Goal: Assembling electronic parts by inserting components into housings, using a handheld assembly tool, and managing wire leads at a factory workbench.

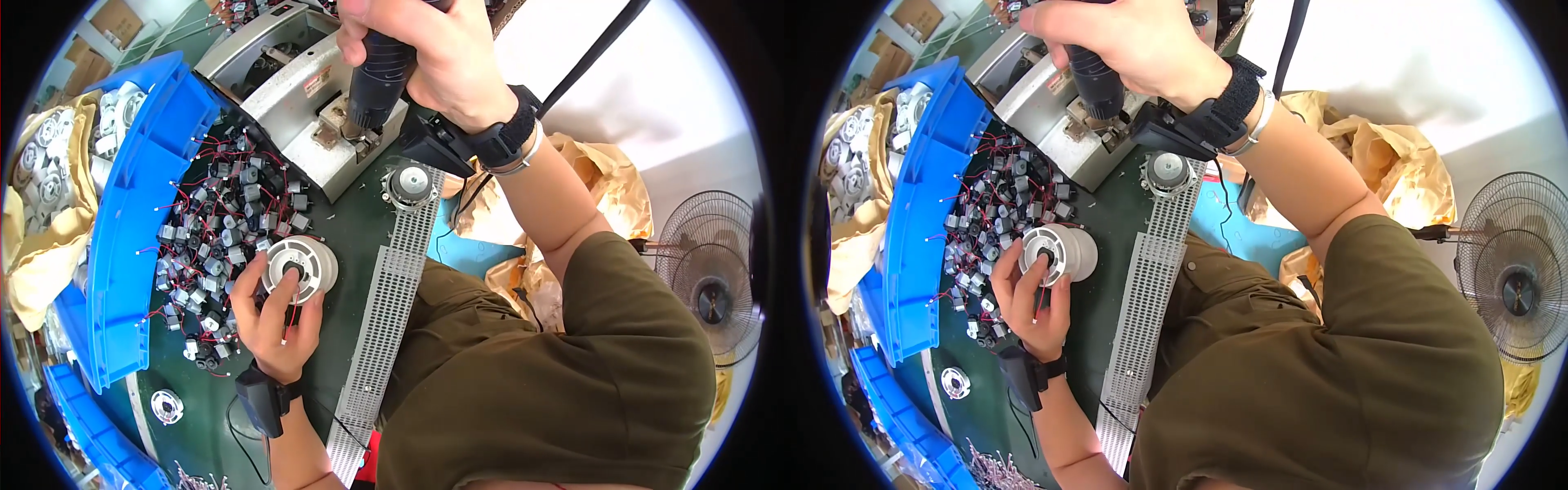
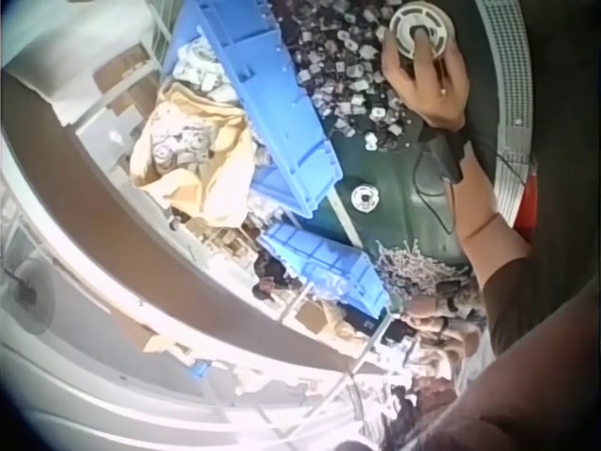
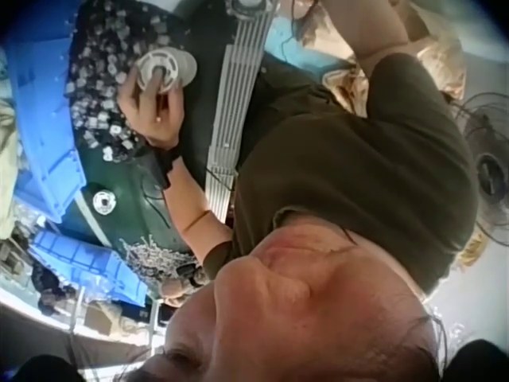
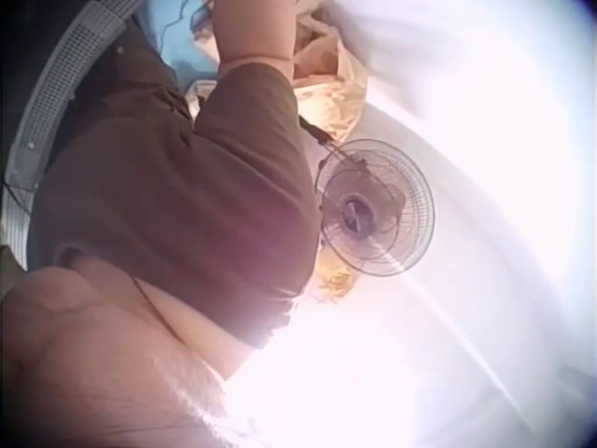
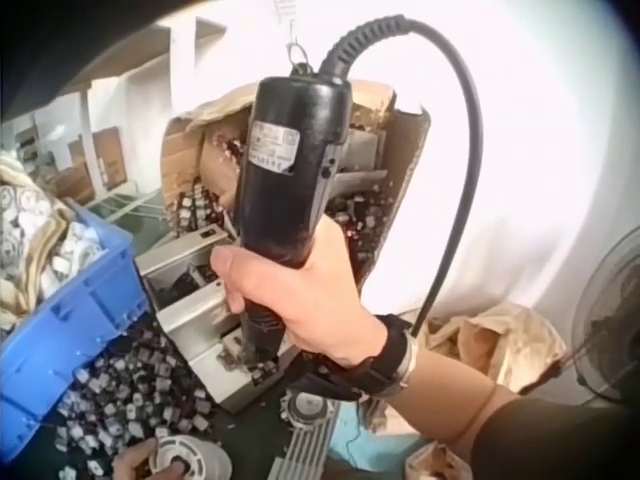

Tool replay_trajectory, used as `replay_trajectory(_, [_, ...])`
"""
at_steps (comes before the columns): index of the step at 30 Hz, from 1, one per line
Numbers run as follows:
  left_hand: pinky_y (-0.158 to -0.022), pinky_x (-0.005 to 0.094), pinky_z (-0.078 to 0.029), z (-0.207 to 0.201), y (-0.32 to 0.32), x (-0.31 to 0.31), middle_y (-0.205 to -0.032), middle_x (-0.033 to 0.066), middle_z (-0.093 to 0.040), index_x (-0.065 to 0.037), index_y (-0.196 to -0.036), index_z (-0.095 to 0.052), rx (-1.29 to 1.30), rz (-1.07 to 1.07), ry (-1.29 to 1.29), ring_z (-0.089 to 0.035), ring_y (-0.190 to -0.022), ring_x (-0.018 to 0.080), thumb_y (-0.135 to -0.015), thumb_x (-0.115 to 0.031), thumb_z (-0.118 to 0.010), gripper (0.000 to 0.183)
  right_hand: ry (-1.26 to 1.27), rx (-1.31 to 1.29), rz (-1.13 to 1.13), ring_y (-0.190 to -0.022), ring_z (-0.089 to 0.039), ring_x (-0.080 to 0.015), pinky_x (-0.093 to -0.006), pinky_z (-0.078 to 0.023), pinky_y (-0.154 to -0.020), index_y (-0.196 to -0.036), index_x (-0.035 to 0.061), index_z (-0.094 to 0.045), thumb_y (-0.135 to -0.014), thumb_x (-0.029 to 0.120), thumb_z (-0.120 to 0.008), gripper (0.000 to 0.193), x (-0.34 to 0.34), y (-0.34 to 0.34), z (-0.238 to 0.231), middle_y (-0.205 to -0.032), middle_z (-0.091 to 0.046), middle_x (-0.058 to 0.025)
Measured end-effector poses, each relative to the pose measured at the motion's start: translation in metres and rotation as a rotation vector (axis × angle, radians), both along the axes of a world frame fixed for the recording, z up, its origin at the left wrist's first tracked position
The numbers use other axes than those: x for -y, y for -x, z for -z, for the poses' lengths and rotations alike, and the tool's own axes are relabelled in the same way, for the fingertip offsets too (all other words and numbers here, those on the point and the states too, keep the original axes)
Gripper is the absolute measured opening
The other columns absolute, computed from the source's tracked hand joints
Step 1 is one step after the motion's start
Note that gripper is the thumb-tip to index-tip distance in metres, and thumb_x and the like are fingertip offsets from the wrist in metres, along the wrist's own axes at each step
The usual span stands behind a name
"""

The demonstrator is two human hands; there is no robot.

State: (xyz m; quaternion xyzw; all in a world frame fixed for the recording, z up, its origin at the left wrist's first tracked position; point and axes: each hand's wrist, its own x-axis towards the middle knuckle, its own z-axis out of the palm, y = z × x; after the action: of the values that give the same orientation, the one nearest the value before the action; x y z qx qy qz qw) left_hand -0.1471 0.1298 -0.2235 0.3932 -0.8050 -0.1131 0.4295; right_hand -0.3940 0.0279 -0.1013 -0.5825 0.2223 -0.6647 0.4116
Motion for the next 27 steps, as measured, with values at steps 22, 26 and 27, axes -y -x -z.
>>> replay_trajectory(22, [-0.072,0.0364,-0.051,-0.002,0.008,0.004,-0.109,0.0208,-0.055,0.000,-0.089,-0.063,-0.059,-0.027,0.107,-0.060,-0.089,0.0335,-0.061,-0.003,-0.077,0.032,-0.203,0.041,-0.443,-0.051,-0.054,-0.0119,-0.0242,-0.042,-0.047,-0.108,-0.0026,-0.049,-0.075,0.002,-0.067,0.038,-0.038,-0.072,-0.026,-0.066,-0.057,-0.0054])
replay_trajectory(26, [-0.070,0.0363,-0.050,-0.003,0.010,0.005,-0.108,0.0199,-0.056,0.000,-0.088,-0.063,-0.062,-0.034,0.113,-0.059,-0.088,0.0329,-0.059,-0.004,-0.077,0.032,-0.200,0.069,-0.441,-0.051,-0.054,-0.0123,-0.0247,-0.043,-0.048,-0.109,-0.0047,-0.048,-0.075,0.002,-0.066,0.039,-0.036,-0.078,-0.022,-0.064,-0.057,-0.0058])
replay_trajectory(27, [-0.070,0.0363,-0.050,-0.003,0.009,0.004,-0.108,0.0199,-0.056,0.000,-0.088,-0.063,-0.064,-0.039,0.111,-0.059,-0.088,0.0329,-0.059,-0.004,-0.077,0.032,-0.224,0.060,-0.440,-0.051,-0.054,-0.0126,-0.0250,-0.043,-0.048,-0.109,-0.0054,-0.048,-0.075,0.002,-0.066,0.040,-0.037,-0.079,-0.022,-0.064,-0.057,-0.0059])
